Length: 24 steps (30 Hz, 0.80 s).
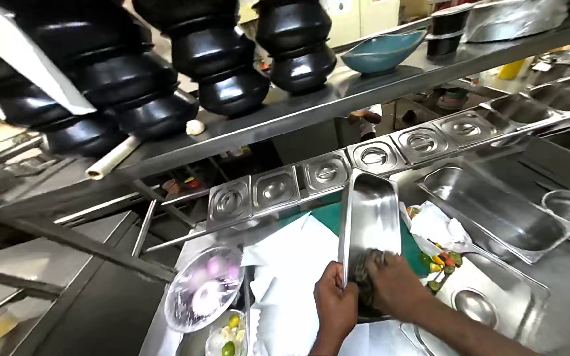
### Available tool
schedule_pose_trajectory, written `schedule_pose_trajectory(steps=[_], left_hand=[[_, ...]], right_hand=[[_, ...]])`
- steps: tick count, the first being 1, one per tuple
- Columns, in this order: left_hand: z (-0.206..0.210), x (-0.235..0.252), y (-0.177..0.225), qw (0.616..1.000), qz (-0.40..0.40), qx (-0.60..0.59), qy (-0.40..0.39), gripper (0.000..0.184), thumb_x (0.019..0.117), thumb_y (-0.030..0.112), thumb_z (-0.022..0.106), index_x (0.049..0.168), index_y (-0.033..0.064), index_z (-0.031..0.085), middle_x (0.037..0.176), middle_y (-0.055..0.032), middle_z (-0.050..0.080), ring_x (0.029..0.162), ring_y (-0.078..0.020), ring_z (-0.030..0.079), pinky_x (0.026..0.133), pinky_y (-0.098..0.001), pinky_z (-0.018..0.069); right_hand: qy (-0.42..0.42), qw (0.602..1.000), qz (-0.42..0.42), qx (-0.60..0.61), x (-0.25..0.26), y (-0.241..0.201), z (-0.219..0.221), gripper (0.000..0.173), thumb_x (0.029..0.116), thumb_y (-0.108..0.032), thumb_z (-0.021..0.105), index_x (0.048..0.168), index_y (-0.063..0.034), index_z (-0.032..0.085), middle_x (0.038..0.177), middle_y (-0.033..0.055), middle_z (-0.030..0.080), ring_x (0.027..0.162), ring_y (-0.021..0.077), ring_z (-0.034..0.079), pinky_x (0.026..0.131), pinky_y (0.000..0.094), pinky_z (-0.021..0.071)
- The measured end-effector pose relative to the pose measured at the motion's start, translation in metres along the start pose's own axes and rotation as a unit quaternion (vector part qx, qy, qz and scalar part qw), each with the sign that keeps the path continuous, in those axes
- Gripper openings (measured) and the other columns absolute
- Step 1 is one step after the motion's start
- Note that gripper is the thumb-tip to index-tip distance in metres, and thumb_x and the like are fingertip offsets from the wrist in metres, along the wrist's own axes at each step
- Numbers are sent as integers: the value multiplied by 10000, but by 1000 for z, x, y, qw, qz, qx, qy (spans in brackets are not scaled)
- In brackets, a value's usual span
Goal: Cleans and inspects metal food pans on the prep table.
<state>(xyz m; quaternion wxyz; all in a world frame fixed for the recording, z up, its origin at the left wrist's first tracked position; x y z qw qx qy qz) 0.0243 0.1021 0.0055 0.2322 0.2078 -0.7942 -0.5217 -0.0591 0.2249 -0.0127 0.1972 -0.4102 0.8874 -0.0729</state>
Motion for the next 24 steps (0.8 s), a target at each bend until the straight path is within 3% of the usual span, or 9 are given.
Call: schedule_pose_trajectory(steps=[2, 5, 7, 9, 11, 14, 17, 20, 24], left_hand=[[-3, 5, 5, 1000, 15, -19, 4, 129, 689, 28, 643, 775, 107, 587, 591, 37, 492, 497, -101, 480, 468, -297, 422], [-3, 6, 13, 994, 14, -105, -3, 152, 693, -43, 621, 765, 70, 550, 593, 20, 503, 509, -81, 502, 477, -250, 432], [-4, 9, 20, 990, 16, -141, 1, 164, 680, -63, 597, 777, 57, 541, 601, 5, 528, 524, -91, 536, 487, -253, 456], [-7, 11, 31, 987, 21, -161, -1, 197, 659, -79, 584, 790, 57, 528, 605, 1, 538, 532, -94, 554, 493, -250, 469], [-9, 8, 40, 984, 19, -177, -2, 221, 649, -96, 579, 785, 61, 503, 599, -12, 548, 523, -104, 569, 482, -260, 484], [-7, 0, 49, 986, 39, -163, -4, 223, 638, -98, 565, 774, 68, 504, 585, 7, 527, 498, -90, 542, 456, -244, 456], [-6, -2, 56, 984, 49, -170, -9, 201, 666, -102, 567, 801, 42, 526, 601, -22, 570, 514, -108, 585, 465, -254, 493], [-15, 7, 61, 988, 107, -106, 37, 167, 665, -52, 586, 756, 82, 552, 574, 39, 513, 483, -51, 512, 448, -209, 436], [-10, 12, 53, 991, 121, -31, 45, 139, 660, 2, 604, 722, 115, 551, 544, 63, 450, 438, -51, 429, 419, -224, 365]], right_hand=[[-10, 993, -71, 90, -9, -10, 9, 532, 926, -195, 647, 1416, -41, 508, 1213, 277, 647, 1207, 493, 570, 1043, 651, 419], [112, 943, -192, 249, -11, -22, -6, 384, 917, -68, 620, 1300, -76, 639, 1191, 176, 700, 1156, 377, 649, 1026, 593, 481], [183, 931, -168, 266, -8, -28, -24, 414, 922, -26, 559, 1315, -109, 657, 1255, 160, 688, 1226, 369, 614, 1075, 567, 456], [253, 935, -108, 224, 1, -27, -47, 453, 953, -72, 526, 1370, -192, 655, 1294, 182, 659, 1247, 411, 581, 1013, 576, 491], [260, 949, -66, 169, 17, -24, -75, 500, 951, -114, 581, 1429, -259, 607, 1400, 200, 571, 1314, 445, 504, 1016, 603, 470], [348, 934, -73, 37, 40, -11, -128, 502, 905, -166, 726, 1394, -218, 627, 1523, 182, 497, 1325, 482, 491, 1004, 633, 460], [429, 889, -86, -137, 56, 5, -171, 362, 915, -123, 690, 1274, -89, 664, 1393, 185, 600, 1240, 448, 571, 1037, 605, 458], [369, 918, -30, -141, 59, 26, -183, 421, 892, -103, 700, 1294, 0, 631, 1316, 252, 610, 1175, 472, 585, 994, 611, 456], [214, 972, 77, -62, 47, 44, -151, 508, 945, -352, 618, 1324, -15, 605, 1335, 257, 589, 1185, 466, 577, 964, 636, 443]])
Point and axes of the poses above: each hand's wrist, its own x-axis towards the middle knuckle, its own z-axis out of the palm, y = z × x, the point moved 7 cm from there along x, towards the middle knuckle
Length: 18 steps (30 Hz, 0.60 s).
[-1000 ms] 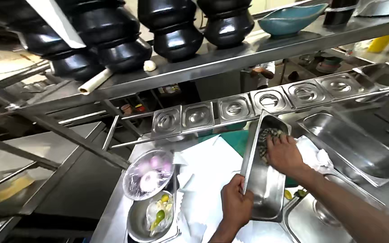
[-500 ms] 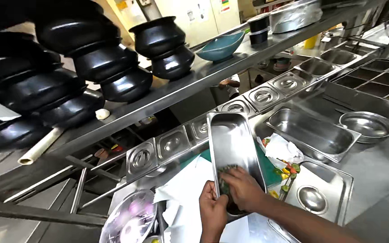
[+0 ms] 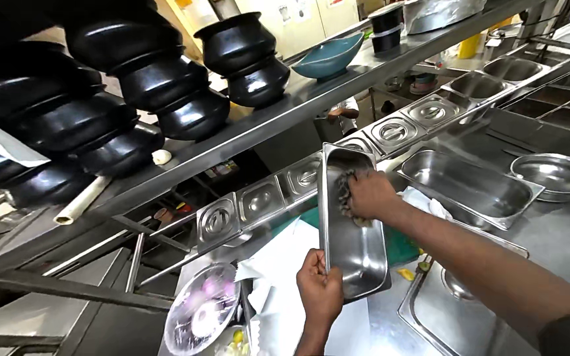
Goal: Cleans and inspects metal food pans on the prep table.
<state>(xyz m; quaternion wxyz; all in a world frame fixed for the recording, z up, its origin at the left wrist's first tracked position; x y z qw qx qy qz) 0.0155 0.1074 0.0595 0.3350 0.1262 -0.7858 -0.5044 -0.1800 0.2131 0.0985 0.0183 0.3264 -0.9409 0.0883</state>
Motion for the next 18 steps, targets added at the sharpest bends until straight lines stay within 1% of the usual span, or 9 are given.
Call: schedule_pose_trajectory(steps=[3, 6, 10, 12, 13, 14, 15, 17, 18], left_hand=[[7, 6, -8, 1000, 6, 13, 17, 134, 671, 9, 612, 716, 118, 549, 534, 59, 450, 432, -62, 433, 417, -235, 367], [8, 13, -3, 997, 62, 43, 20, 126, 670, 25, 607, 704, 126, 539, 547, 84, 439, 442, -22, 414, 419, -203, 347], [10, 10, 0, 992, 110, 64, -20, 93, 751, 81, 647, 711, 119, 573, 556, 92, 458, 448, 0, 418, 423, -181, 363], [11, 11, 1, 995, 94, 6, -30, 191, 847, 116, 712, 722, 98, 567, 558, 70, 471, 449, -12, 433, 426, -176, 387], [10, 12, 4, 995, 87, -24, -29, 223, 863, 133, 731, 725, 92, 561, 563, 64, 473, 453, -14, 439, 431, -170, 398], [8, 13, 6, 995, 87, -39, -26, 239, 866, 157, 738, 723, 97, 556, 571, 70, 473, 460, -6, 441, 438, -159, 400], [5, 15, 9, 994, 93, -48, -21, 256, 863, 190, 749, 720, 104, 555, 574, 76, 466, 464, 2, 435, 442, -151, 392], [0, 21, 16, 992, 108, -55, -22, 306, 821, 285, 802, 730, 118, 562, 587, 88, 481, 476, 14, 451, 451, -144, 412], [-3, 25, 18, 992, 110, -57, -25, 353, 793, 358, 827, 736, 126, 567, 589, 96, 485, 479, 22, 455, 453, -142, 418]], right_hand=[[-75, 995, -22, 61, -48, -22, 49, 520, 929, -389, 629, 1307, -32, 621, 1291, 242, 621, 1142, 459, 610, 915, 647, 480], [-190, 967, -35, 166, -87, -47, 88, 513, 1001, -396, 501, 1338, -22, 594, 1346, 246, 596, 1246, 458, 565, 983, 650, 454], [-201, 905, -90, 365, -92, -60, 80, 325, 1008, -284, 543, 1118, 3, 649, 1044, 227, 669, 1018, 393, 654, 868, 618, 489], [-176, 818, -82, 541, -87, -58, 77, 214, 1004, -216, 572, 1056, -24, 652, 924, 108, 652, 854, 217, 642, 783, 450, 522], [-169, 747, -59, 641, -85, -57, 79, 137, 991, -158, 569, 1034, -55, 647, 897, 29, 660, 811, 115, 643, 759, 344, 547], [-173, 666, -31, 725, -85, -59, 81, 105, 993, -113, 545, 1031, -70, 634, 897, -5, 677, 816, 80, 658, 769, 307, 563], [-178, 591, 4, 786, -86, -62, 81, 105, 998, -80, 508, 1026, -81, 609, 893, -4, 694, 822, 87, 678, 773, 310, 581], [-193, 478, 56, 855, -87, -69, 76, 150, 1033, -86, 384, 1078, -113, 525, 927, 17, 683, 863, 125, 689, 789, 344, 593], [-194, 422, 60, 883, -87, -73, 72, 202, 1042, -116, 338, 1094, -121, 533, 942, 33, 687, 879, 144, 693, 795, 360, 595]])
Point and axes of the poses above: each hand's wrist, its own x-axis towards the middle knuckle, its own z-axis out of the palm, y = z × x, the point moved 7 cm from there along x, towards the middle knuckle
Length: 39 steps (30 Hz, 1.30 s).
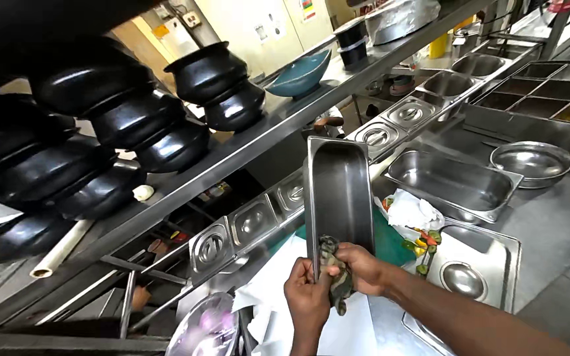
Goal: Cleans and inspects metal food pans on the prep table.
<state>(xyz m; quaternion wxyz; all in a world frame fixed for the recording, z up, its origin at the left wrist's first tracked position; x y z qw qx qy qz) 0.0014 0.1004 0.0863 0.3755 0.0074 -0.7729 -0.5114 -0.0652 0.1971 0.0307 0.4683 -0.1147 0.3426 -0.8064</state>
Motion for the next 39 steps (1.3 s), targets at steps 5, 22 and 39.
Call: schedule_pose_trajectory(steps=[5, 22, 39], left_hand=[[-4, 7, -5, 995, -79, -51, 13, 442, 753, 457, 852, 731, 121, 565, 567, 103, 489, 474, 24, 478, 459, -145, 437], [2, 23, 4, 986, -128, 36, -96, 208, 632, -30, 649, 742, 112, 542, 582, 43, 493, 490, -67, 481, 455, -243, 400], [5, 37, 28, 998, 6, -21, -53, 174, 675, -29, 601, 739, 114, 525, 604, 58, 507, 519, -24, 496, 478, -192, 421]], right_hand=[[112, 960, -190, 171, -12, -78, 6, 354, 1087, -303, 293, 1016, -169, 613, 863, 8, 674, 779, 116, 664, 682, 312, 566], [294, 625, -466, -553, -24, -180, 43, 387, 837, 11, 624, 1211, -24, 711, 1235, 215, 646, 1107, 413, 625, 888, 599, 528], [99, 519, -420, -738, -17, -85, 42, 363, 839, -17, 700, 1186, -121, 696, 1332, 169, 613, 1212, 414, 577, 939, 566, 541]])
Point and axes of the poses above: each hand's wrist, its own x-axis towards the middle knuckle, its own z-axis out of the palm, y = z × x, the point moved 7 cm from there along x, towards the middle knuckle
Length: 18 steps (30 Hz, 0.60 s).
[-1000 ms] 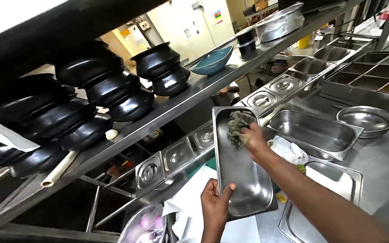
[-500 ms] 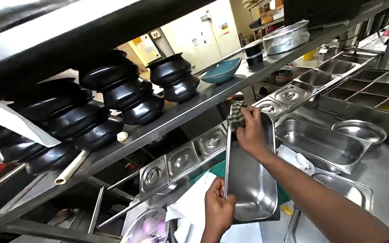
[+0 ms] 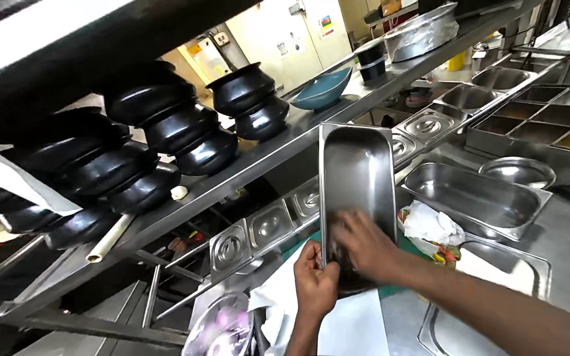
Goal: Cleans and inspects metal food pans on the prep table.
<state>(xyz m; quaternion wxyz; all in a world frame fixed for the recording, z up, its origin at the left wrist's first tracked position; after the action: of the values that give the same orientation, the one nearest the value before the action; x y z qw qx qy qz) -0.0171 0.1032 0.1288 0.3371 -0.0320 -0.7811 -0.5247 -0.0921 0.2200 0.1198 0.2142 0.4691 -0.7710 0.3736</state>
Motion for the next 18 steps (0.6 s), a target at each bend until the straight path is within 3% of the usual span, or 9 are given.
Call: schedule_pose_trajectory(steps=[3, 6, 7, 9, 11, 13, 15, 16, 18], left_hand=[[-7, 4, -1, 999, 8, 38, 4, 140, 683, -10, 615, 730, 105, 549, 601, 54, 506, 512, -35, 492, 474, -202, 416], [-4, 0, -2, 989, 47, 138, 10, 66, 700, 63, 610, 722, 118, 581, 577, 82, 482, 477, -12, 450, 449, -200, 390], [-1, -2, -3, 983, 68, 172, 18, 42, 707, 82, 607, 718, 116, 586, 571, 83, 482, 469, -7, 446, 443, -202, 391], [7, -5, -4, 969, 100, 221, 35, 12, 715, 98, 608, 722, 103, 599, 571, 70, 496, 467, -11, 459, 444, -205, 408], [8, -5, 2, 953, 150, 258, 43, 39, 716, 118, 616, 705, 80, 616, 553, 46, 508, 453, -24, 464, 436, -216, 409], [3, 1, 7, 951, 161, 260, 48, 49, 721, 131, 614, 696, 91, 601, 545, 54, 485, 446, -21, 442, 431, -213, 389], [-1, 6, 5, 967, 126, 217, 41, 32, 741, 126, 608, 729, 100, 595, 568, 74, 468, 467, -6, 431, 448, -201, 392], [-1, 5, 5, 972, 115, 199, 41, 27, 745, 130, 607, 736, 110, 590, 573, 83, 469, 471, 1, 434, 448, -196, 395], [4, 2, 12, 975, 127, 177, 47, 31, 742, 128, 614, 728, 114, 589, 570, 88, 464, 469, 10, 426, 442, -184, 383]], right_hand=[[-173, 979, -104, -14, -31, -11, 31, 374, 921, 19, 607, 1241, -157, 686, 1397, 134, 605, 1306, 434, 528, 1007, 608, 487], [-386, 919, -36, -72, -30, 0, 32, 403, 969, -19, 561, 1342, -149, 635, 1444, 160, 547, 1311, 458, 482, 1026, 643, 422], [-440, 893, -2, -92, -30, 3, 27, 361, 978, -55, 564, 1324, -119, 642, 1410, 187, 556, 1284, 467, 489, 1008, 646, 423], [-545, 830, 44, -109, -29, 0, 1, 246, 975, -152, 612, 1182, -49, 693, 1215, 232, 637, 1134, 462, 582, 927, 658, 447], [-593, 795, 76, -100, -30, -4, -42, 213, 992, -193, 617, 1107, -51, 727, 1035, 213, 686, 1001, 425, 644, 823, 645, 480], [-480, 854, 106, -169, -18, 0, -88, 140, 954, -181, 660, 1049, -124, 744, 1018, 141, 694, 977, 377, 658, 778, 577, 521], [-250, 932, 101, -243, 3, 4, -118, 195, 868, -108, 711, 1029, -200, 770, 1100, 85, 705, 1028, 368, 644, 743, 535, 553], [-133, 950, 81, -269, 11, 3, -122, 239, 837, -71, 726, 1037, -194, 772, 1122, 100, 702, 1045, 393, 635, 736, 536, 556], [42, 950, 37, -308, 18, 10, -107, 276, 844, -3, 701, 1096, -101, 758, 1154, 193, 687, 1036, 460, 631, 733, 562, 549]])
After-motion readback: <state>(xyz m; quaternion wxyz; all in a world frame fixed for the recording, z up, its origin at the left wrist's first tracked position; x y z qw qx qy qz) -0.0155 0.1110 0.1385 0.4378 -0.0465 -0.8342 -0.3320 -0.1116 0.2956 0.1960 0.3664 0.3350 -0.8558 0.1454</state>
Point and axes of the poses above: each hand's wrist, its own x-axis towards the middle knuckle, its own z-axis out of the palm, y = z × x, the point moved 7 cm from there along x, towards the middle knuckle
